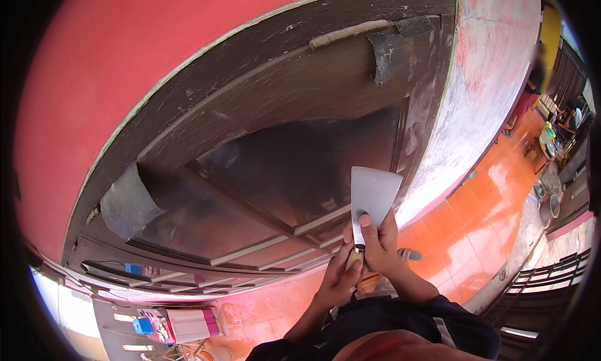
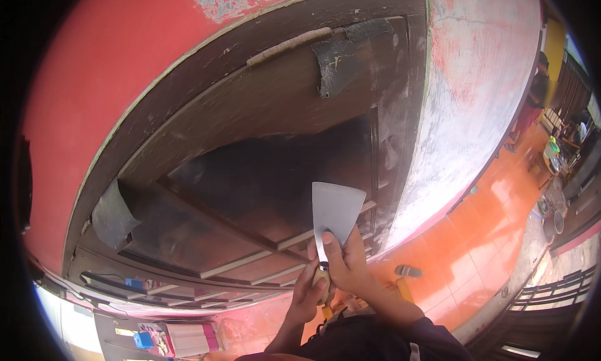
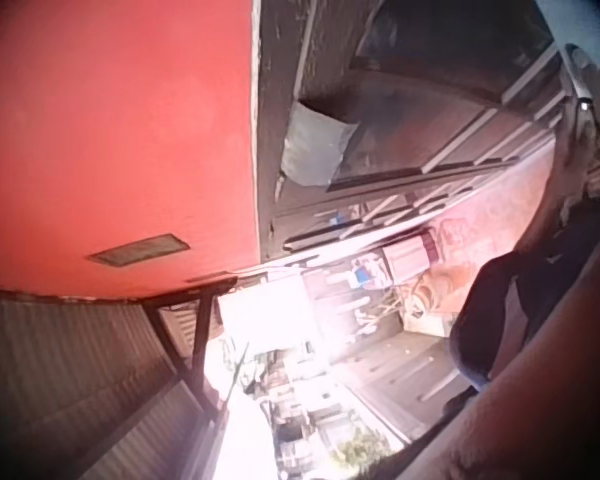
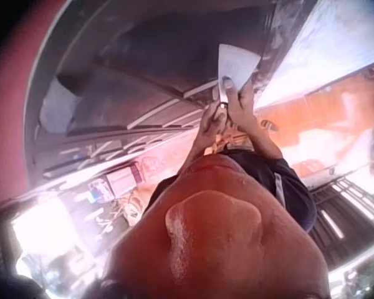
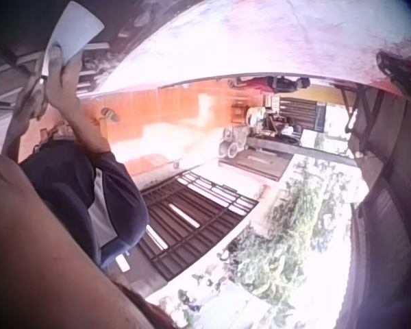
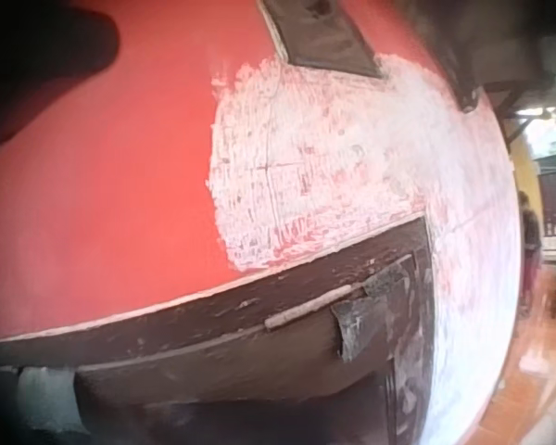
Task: The person uses a metal scraper to remove old paint or residue from a dark metal door frame. They repeatedly scrape along the top and side edges, occasionally wiping the blade on their clothing to clear debris.
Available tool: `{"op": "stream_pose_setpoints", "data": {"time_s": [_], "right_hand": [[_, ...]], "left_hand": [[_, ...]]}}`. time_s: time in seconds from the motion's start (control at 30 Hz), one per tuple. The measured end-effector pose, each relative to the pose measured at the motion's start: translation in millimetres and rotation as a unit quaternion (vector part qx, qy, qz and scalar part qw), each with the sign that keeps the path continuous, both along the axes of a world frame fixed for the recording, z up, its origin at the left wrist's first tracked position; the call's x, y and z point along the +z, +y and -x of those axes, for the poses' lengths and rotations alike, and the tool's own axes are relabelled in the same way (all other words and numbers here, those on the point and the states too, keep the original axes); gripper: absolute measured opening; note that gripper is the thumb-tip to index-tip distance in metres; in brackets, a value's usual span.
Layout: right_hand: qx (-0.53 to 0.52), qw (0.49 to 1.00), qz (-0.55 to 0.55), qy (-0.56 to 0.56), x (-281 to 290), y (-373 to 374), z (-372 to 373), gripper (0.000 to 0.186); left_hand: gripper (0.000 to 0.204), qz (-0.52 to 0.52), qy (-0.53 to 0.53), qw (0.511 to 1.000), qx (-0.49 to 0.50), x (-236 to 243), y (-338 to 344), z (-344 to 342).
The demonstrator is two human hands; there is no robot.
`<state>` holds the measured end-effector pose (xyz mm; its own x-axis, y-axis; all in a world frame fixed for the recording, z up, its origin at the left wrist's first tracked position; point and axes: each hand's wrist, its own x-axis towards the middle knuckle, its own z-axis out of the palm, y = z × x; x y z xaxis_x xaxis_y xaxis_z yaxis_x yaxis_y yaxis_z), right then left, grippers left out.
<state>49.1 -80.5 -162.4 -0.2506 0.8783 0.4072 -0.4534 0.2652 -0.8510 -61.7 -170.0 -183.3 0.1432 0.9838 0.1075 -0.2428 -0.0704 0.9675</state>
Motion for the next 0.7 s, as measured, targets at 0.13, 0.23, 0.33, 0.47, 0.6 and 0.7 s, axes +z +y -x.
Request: {"op": "stream_pose_setpoints", "data": {"time_s": [0.13,0.23,0.33,0.47,0.6,0.7], "right_hand": [[0.027,0.998,-0.058,-0.018,44.6,19.4,-26.5,0.03],[0.031,0.995,-0.09,-0.001,77.2,36.0,-38.8,0.033],[-0.022,0.994,-0.106,0.025,109.1,54.2,-56.6,0.033],[-0.053,0.989,-0.119,0.063,147.9,89.3,-83.4,0.031],[-0.037,0.988,-0.128,0.074,173.1,118.1,-94.0,0.027],[-0.011,0.988,-0.131,0.075,183.3,126.8,-97.8,0.026]], "left_hand": [[0.068,-0.098,0.034,0.995,0.014,28.5,11.8,-27.3],[0.066,-0.143,0.069,0.987,0.035,56.9,30.2,-41.7],[0.062,-0.178,0.113,0.975,0.07,87.5,56.5,-66.1],[0.061,-0.221,0.143,0.961,0.087,127.0,97.4,-102.1],[0.061,-0.214,0.091,0.968,0.097,158.1,120.2,-122.9],[0.062,-0.202,0.053,0.972,0.105,172.6,127.7,-130.3]]}}
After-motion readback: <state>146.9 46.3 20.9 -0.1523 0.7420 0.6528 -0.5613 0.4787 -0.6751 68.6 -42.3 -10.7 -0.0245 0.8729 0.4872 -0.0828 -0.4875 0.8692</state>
